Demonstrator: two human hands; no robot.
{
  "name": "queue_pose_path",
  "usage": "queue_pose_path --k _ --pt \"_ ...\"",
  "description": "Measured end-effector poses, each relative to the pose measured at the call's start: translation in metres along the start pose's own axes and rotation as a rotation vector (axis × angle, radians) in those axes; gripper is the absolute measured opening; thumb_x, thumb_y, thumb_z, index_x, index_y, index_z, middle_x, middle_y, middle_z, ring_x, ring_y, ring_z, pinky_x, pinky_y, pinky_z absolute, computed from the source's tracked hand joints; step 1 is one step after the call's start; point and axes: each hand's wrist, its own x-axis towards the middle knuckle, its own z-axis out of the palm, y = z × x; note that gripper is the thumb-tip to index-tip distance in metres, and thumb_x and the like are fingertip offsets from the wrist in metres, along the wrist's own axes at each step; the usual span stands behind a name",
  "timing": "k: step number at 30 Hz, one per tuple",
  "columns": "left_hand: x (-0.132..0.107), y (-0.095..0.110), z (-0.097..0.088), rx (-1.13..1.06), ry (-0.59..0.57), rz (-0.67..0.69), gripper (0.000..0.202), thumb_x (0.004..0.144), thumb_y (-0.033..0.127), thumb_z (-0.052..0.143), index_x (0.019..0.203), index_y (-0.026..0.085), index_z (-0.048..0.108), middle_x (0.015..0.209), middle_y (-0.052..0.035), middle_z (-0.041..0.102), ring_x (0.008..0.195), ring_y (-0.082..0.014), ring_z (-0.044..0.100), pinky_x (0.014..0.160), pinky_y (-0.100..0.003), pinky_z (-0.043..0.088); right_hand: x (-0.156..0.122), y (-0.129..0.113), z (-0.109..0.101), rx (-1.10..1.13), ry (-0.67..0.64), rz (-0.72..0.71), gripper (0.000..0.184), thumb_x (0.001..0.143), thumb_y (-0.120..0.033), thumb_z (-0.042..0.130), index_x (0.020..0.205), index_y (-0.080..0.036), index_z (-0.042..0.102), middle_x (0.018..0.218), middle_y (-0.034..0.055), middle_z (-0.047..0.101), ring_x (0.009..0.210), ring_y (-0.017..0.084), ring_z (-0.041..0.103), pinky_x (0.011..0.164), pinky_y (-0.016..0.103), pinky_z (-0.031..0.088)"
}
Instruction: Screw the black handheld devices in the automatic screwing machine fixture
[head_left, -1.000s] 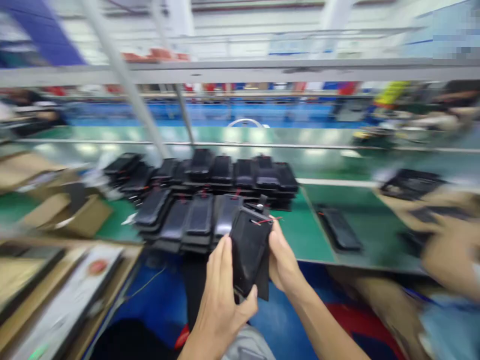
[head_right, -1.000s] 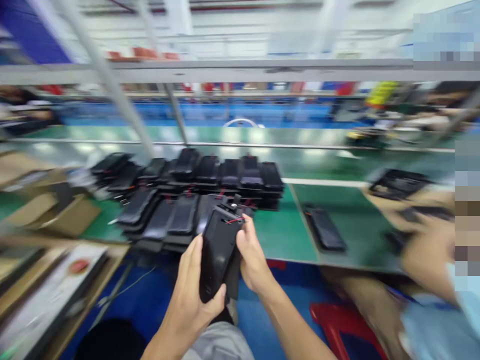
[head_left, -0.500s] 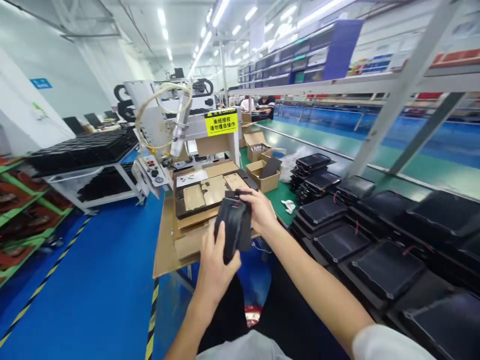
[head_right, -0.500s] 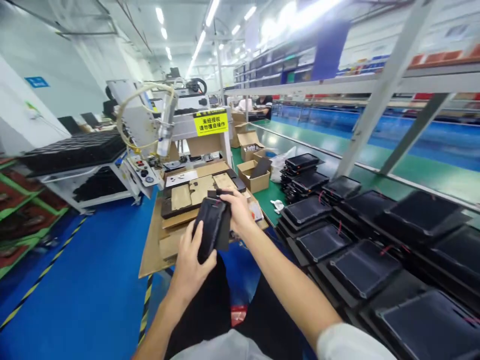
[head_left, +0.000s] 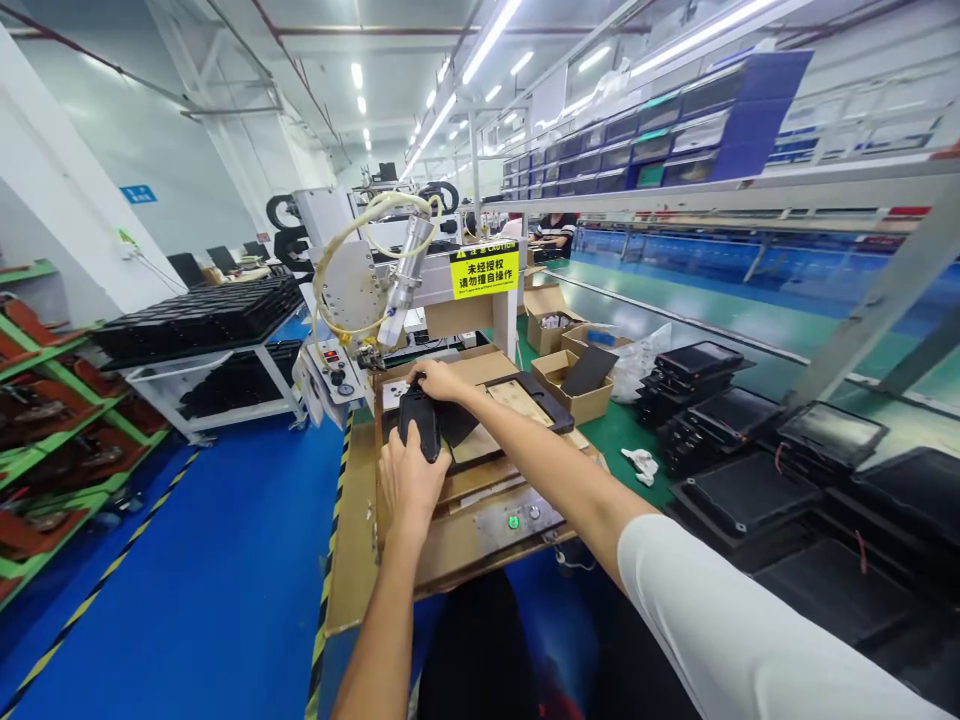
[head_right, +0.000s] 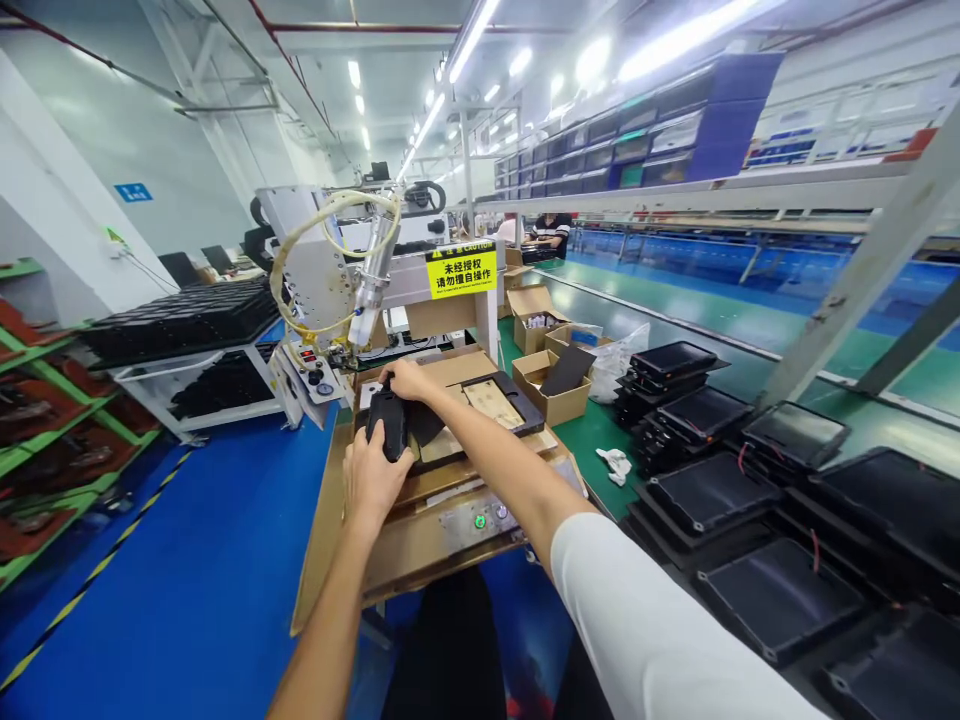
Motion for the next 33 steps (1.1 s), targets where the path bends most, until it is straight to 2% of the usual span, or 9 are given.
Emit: queue_pose_path --k 4,9,12,16,21,24,27,30,33 --pt "0.007 0.010 0.012 0.050 0.005 -0.081 0.070 0.089 0.043 0.063 0.153 0.014 0.053 0.148 -0.0239 0.052 0.122 -0.0395 0.057 0.103 -0.049 0.046 0.024 0.007 0.008 -0.086 -0.098 0.008 0.032 0.078 0.000 0.062 0.095 -0.021 0.080 0.105 0.0053 0.080 0.101 0.023 0.071 0.091 0.025 0.050" --pt "0.009 0.019 0.019 0.110 0.008 -0.142 0.071 0.090 0.044 0.062 0.153 0.011 0.052 0.148 -0.0252 0.052 0.122 -0.0400 0.056 0.104 -0.049 0.044 0.032 0.013 0.001 -0.139 0.032 0.096 0.033 0.086 -0.008 0.055 0.106 -0.022 0.077 0.113 0.0104 0.077 0.108 0.029 0.069 0.094 0.034 0.052" --pt "0.010 0.023 0.020 0.133 -0.001 -0.153 0.073 0.089 0.044 0.064 0.151 0.009 0.053 0.148 -0.0260 0.052 0.124 -0.0407 0.055 0.105 -0.049 0.042 0.028 0.021 -0.023 -0.141 0.165 0.157 0.044 0.091 -0.011 0.047 0.125 -0.025 0.071 0.121 0.0131 0.074 0.112 0.034 0.067 0.096 0.043 0.051" --pt "0.009 0.027 0.021 0.159 -0.012 -0.160 0.074 0.088 0.044 0.065 0.151 0.008 0.053 0.150 -0.0262 0.051 0.126 -0.0412 0.054 0.106 -0.049 0.041 0.017 0.037 -0.074 -0.105 0.291 0.148 0.055 0.095 -0.014 0.042 0.148 -0.026 0.053 0.129 0.0121 0.070 0.118 0.032 0.064 0.101 0.045 0.049" --pt "0.007 0.030 0.023 0.171 -0.017 -0.176 0.072 0.090 0.045 0.062 0.149 0.005 0.054 0.149 -0.0278 0.053 0.128 -0.0425 0.053 0.107 -0.051 0.041 -0.004 0.048 -0.115 -0.046 0.250 0.118 0.038 0.092 -0.017 0.043 0.114 -0.019 0.074 0.122 0.0072 0.074 0.111 0.026 0.065 0.094 0.031 0.049" --pt "0.004 0.031 0.023 0.172 -0.020 -0.173 0.072 0.093 0.049 0.059 0.149 0.004 0.054 0.151 -0.0298 0.052 0.131 -0.0447 0.051 0.108 -0.053 0.041 -0.019 0.042 -0.106 -0.051 0.156 0.161 0.034 0.091 -0.025 0.048 0.092 -0.012 0.080 0.098 0.0120 0.078 0.092 0.027 0.069 0.081 0.031 0.049" --pt "-0.003 0.030 0.020 0.168 -0.034 -0.152 0.073 0.099 0.054 0.053 0.150 0.002 0.052 0.161 -0.0319 0.040 0.136 -0.0473 0.046 0.109 -0.058 0.039 -0.030 0.032 -0.077 -0.059 0.007 0.156 0.034 0.090 -0.038 0.061 0.079 -0.013 0.081 0.079 0.0114 0.076 0.078 0.026 0.069 0.074 0.031 0.048" --pt "-0.015 0.024 0.016 0.153 -0.052 -0.097 0.065 0.103 0.050 0.046 0.150 0.006 0.054 0.167 -0.0266 0.036 0.140 -0.0453 0.043 0.110 -0.061 0.039 -0.035 0.026 -0.042 -0.089 -0.099 0.116 0.018 0.079 -0.035 0.077 0.083 -0.019 0.084 0.082 0.0098 0.079 0.085 0.028 0.072 0.079 0.031 0.049" --pt "-0.030 0.014 0.012 0.156 -0.041 -0.025 0.054 0.105 0.037 0.043 0.150 0.011 0.055 0.167 -0.0183 0.041 0.138 -0.0406 0.045 0.109 -0.060 0.041 -0.030 0.027 -0.014 -0.119 -0.112 0.120 0.015 0.078 -0.026 0.078 0.091 -0.022 0.085 0.095 0.0124 0.081 0.098 0.032 0.073 0.088 0.035 0.050"
